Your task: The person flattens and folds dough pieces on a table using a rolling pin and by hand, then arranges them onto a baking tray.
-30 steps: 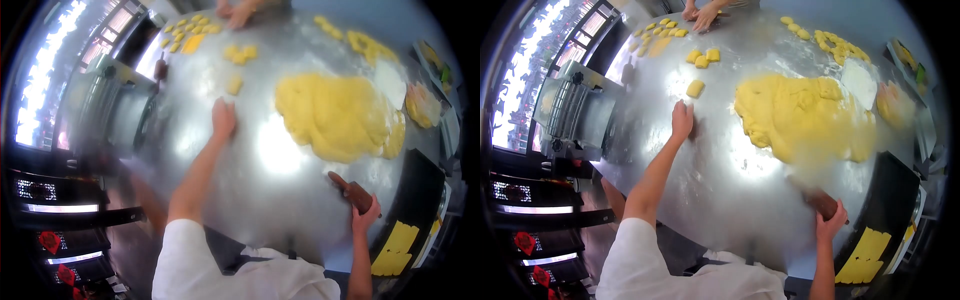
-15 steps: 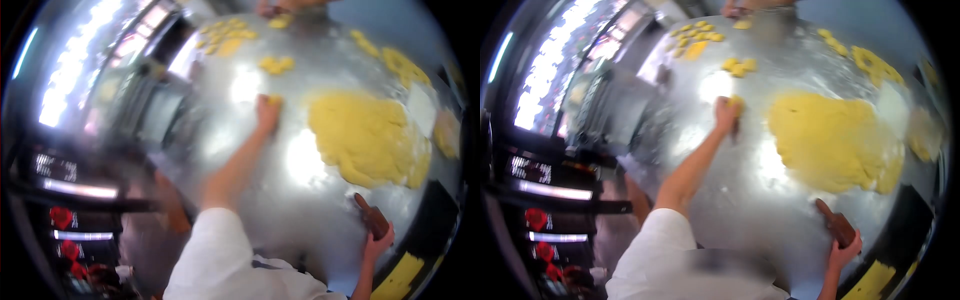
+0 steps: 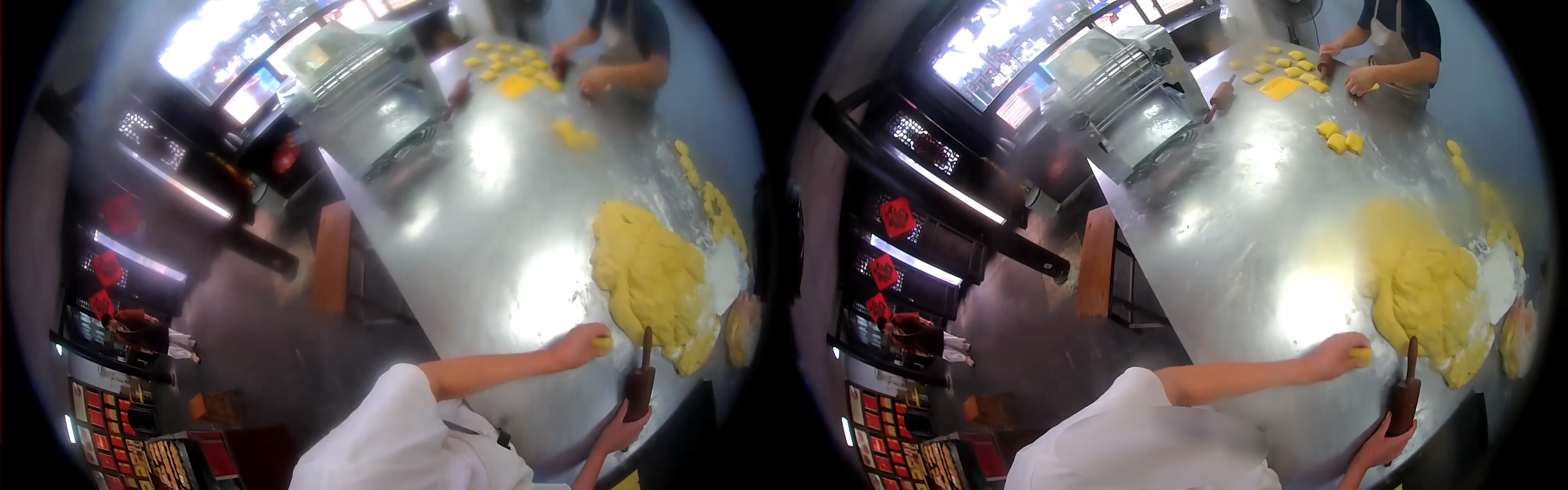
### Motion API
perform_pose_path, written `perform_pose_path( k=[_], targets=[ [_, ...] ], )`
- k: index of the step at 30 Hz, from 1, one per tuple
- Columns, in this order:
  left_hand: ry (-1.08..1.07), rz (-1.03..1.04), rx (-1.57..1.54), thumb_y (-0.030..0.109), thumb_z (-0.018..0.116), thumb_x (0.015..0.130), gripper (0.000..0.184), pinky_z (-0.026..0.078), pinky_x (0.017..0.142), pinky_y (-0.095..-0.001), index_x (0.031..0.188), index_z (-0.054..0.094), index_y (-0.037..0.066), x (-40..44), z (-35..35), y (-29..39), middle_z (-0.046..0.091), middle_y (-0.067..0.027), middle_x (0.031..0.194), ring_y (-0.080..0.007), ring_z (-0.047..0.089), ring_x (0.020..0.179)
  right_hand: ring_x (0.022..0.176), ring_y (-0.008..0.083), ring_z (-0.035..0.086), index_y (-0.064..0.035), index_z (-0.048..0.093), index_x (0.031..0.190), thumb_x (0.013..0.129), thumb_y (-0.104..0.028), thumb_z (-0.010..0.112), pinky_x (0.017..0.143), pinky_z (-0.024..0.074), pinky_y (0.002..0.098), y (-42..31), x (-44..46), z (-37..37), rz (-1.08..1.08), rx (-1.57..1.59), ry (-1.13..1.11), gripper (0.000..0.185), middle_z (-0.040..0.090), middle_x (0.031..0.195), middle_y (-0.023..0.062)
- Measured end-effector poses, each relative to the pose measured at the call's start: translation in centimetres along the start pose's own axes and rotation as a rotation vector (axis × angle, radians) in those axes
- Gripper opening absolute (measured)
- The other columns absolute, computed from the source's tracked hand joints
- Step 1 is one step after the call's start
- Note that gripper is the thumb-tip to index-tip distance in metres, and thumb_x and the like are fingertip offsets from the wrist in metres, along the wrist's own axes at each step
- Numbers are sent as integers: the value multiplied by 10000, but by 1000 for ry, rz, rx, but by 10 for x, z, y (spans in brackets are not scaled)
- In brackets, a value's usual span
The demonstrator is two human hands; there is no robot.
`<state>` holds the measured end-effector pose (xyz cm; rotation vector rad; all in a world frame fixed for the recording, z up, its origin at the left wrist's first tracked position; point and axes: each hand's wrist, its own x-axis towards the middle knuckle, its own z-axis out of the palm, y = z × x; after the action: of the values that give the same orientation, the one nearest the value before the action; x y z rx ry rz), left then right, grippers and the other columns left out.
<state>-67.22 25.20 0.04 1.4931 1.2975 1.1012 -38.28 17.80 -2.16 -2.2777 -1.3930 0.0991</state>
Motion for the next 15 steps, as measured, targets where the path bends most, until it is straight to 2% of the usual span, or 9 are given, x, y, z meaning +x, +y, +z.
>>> perform_pose_path(
  k=[3, 4, 6, 7, 10, 11, 12, 14, 15],
  targets=[
    [-72, 321, 257, 10, 709, 829, 333, 529, 922, -430, 1149, 619, 3, -18, 26, 37, 663, -195, 1143, -383, 643, 1051, 1225, 398, 636, -69, 509, 1481, 962, -455, 723, 1036, 482, 451, -3, 4, -14, 72, 103, -121, 682, 642, 1386, 214],
    [-40, 513, 347, 14, 691, 823, 337, 510, 945, -475, 1146, 601, -11, -27, 40, 36, 632, -207, 1211, -397, 622, 1109, 1225, 394, 636, -75, 504, 1485, 963, -462, 722, 1038, 480, 446, 7, 8, -14, 68, 176, -155, 685, 644, 1381, 210],
    [-63, 601, 402, 26, 687, 830, 356, 490, 1016, -512, 1176, 612, -10, -54, 66, 32, 618, -223, 1273, -409, 604, 1184, 1206, 362, 642, -76, 499, 1489, 974, -467, 719, 1038, 477, 414, 41, 12, -2, 21, 386, -182, 683, 648, 1354, 187],
    [-78, 641, 429, 32, 685, 834, 366, 480, 1051, -530, 1191, 618, -10, -70, 78, 27, 611, -231, 1305, -415, 596, 1222, 1147, 300, 645, -66, 496, 1481, 993, -363, 736, 1006, 495, 385, 56, 8, 2, 44, 434, -170, 619, 648, 1326, 157],
    [-213, 617, 482, 48, 679, 845, 425, 412, 1161, -577, 1264, 628, -1, -118, 96, 1, 566, -238, 1422, -417, 562, 1315, 1120, 261, 646, -62, 493, 1490, 982, -295, 758, 997, 502, 365, 79, -22, -11, 116, 522, -202, 618, 645, 1310, 139],
    [-226, 593, 466, 55, 671, 862, 447, 333, 1238, -578, 1304, 634, 3, -126, 99, -9, 559, -239, 1458, -400, 540, 1372, 1151, 287, 661, -79, 493, 1500, 968, -292, 769, 1015, 506, 381, 83, -36, -19, 156, 503, -211, 636, 649, 1350, 155],
    [-119, 617, 465, 64, 657, 875, 397, 407, 1170, -564, 1267, 652, 2, -125, 101, -7, 622, -224, 1376, -402, 582, 1298, 1214, 312, 660, -103, 493, 1511, 947, -295, 789, 1044, 503, 405, 61, -51, -49, 179, 375, -194, 665, 643, 1398, 174],
    [-78, 545, 388, 46, 588, 923, 317, 485, 993, -515, 1226, 667, -8, -97, 83, 34, 684, -213, 1192, -421, 620, 1131, 1261, 328, 647, -119, 480, 1535, 925, -301, 806, 1064, 496, 422, 59, -70, -66, 188, 416, -191, 715, 646, 1415, 187],
    [-71, 505, 429, 42, 586, 930, 350, 484, 1011, -515, 1271, 643, -13, -84, 83, 42, 675, -229, 1208, -435, 614, 1147, 1278, 331, 638, -123, 473, 1545, 913, -279, 814, 1072, 491, 417, 58, -74, -72, 161, 461, -175, 735, 645, 1412, 197]
  ],
)
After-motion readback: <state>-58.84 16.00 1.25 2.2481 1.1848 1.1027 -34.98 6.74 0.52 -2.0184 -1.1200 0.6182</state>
